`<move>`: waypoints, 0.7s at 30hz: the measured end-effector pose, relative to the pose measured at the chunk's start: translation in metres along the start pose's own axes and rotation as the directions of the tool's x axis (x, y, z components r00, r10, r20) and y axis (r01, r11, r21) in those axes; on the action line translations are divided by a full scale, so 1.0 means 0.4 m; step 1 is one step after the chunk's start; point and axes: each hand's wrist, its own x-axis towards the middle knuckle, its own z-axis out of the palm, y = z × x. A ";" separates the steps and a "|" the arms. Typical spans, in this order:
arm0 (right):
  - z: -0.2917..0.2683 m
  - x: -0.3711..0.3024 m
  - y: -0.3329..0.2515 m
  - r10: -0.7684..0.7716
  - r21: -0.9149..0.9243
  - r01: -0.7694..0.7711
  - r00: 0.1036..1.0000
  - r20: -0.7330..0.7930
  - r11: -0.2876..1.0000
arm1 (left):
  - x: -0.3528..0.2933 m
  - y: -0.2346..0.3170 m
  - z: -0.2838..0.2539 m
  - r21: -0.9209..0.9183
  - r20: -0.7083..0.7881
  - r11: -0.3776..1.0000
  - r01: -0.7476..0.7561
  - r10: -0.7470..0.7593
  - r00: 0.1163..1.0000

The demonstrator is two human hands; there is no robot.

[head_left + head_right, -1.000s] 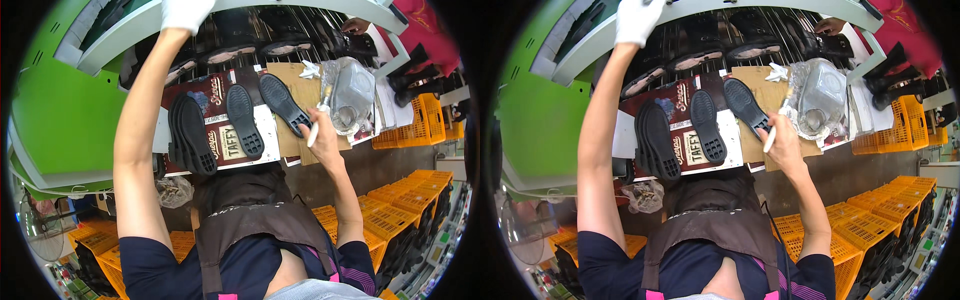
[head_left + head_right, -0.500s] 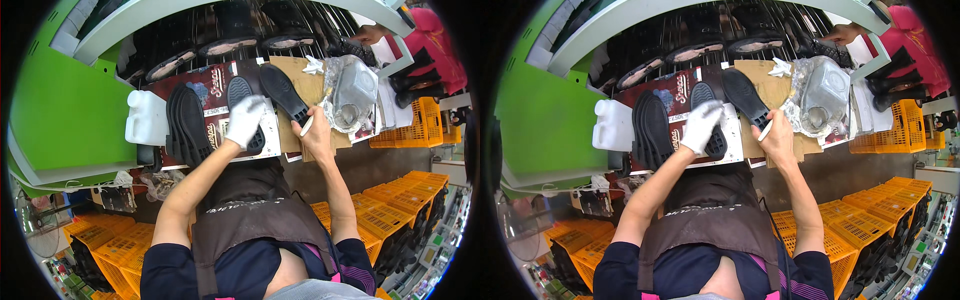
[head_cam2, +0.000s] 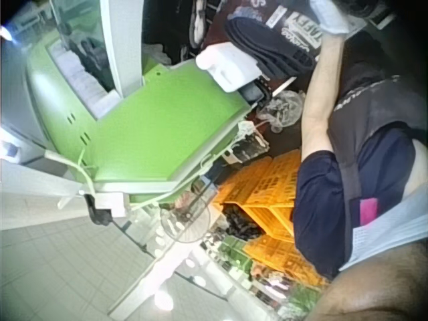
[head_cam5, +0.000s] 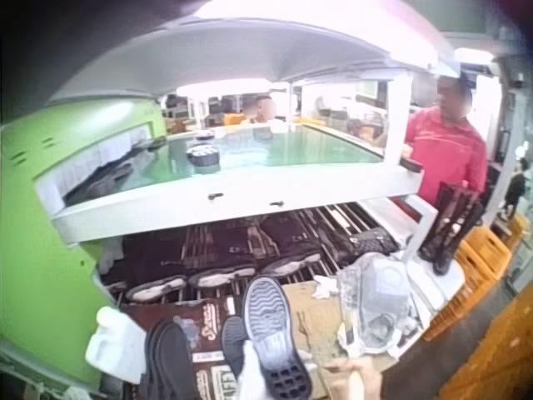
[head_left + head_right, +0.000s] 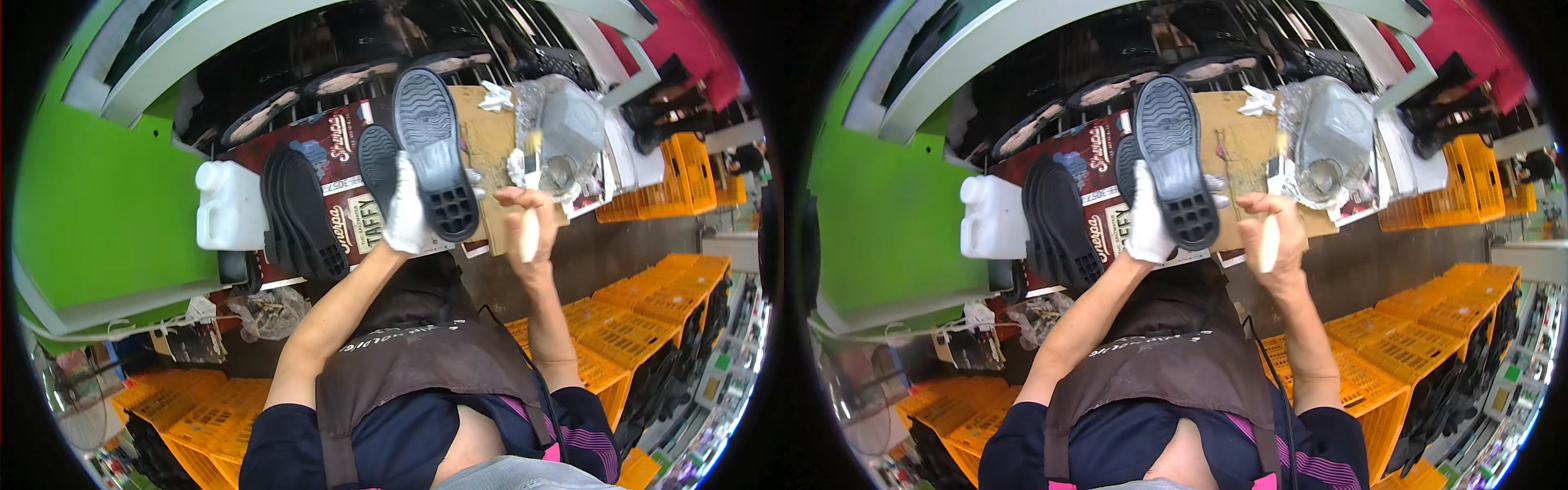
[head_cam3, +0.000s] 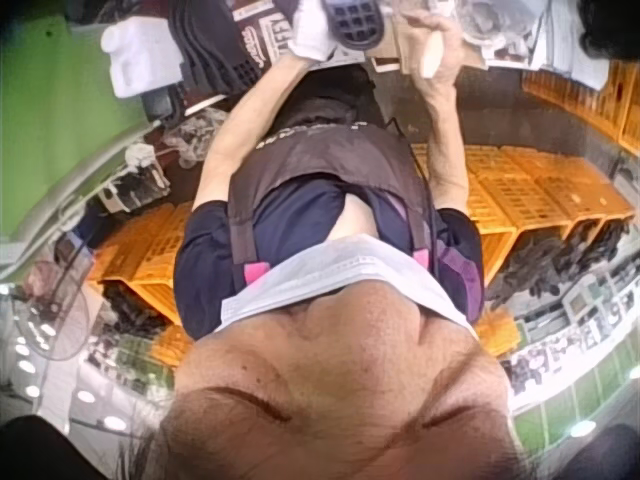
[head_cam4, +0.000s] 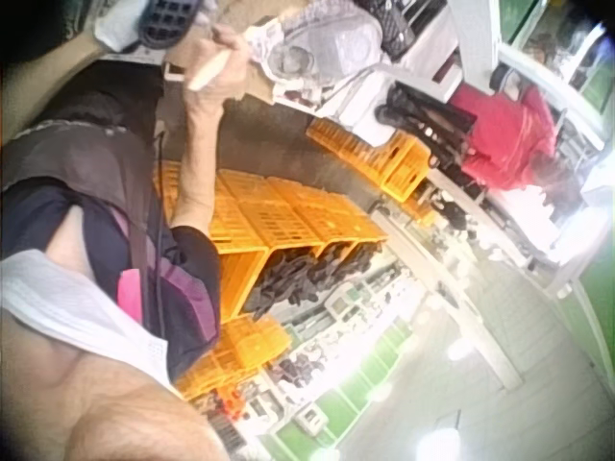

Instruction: The person applies adhesive to shoe soles using a brush and moves the soles by hand between the worktable and the conveyor belt.

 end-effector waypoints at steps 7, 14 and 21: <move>-0.246 0.117 -0.026 0.585 -0.028 -0.599 0.790 -0.184 0.800 | -0.014 0.034 -0.004 -0.028 0.064 0.991 0.134 -0.132 0.989; -0.299 0.170 0.103 0.626 -0.311 -0.602 0.779 -0.027 0.736 | -0.019 0.001 -0.038 0.173 0.252 0.985 0.009 -0.053 0.966; -0.255 0.152 0.184 0.595 -0.545 -0.522 0.802 -0.052 0.656 | -0.022 -0.002 -0.019 0.345 0.168 0.936 -0.067 0.008 0.986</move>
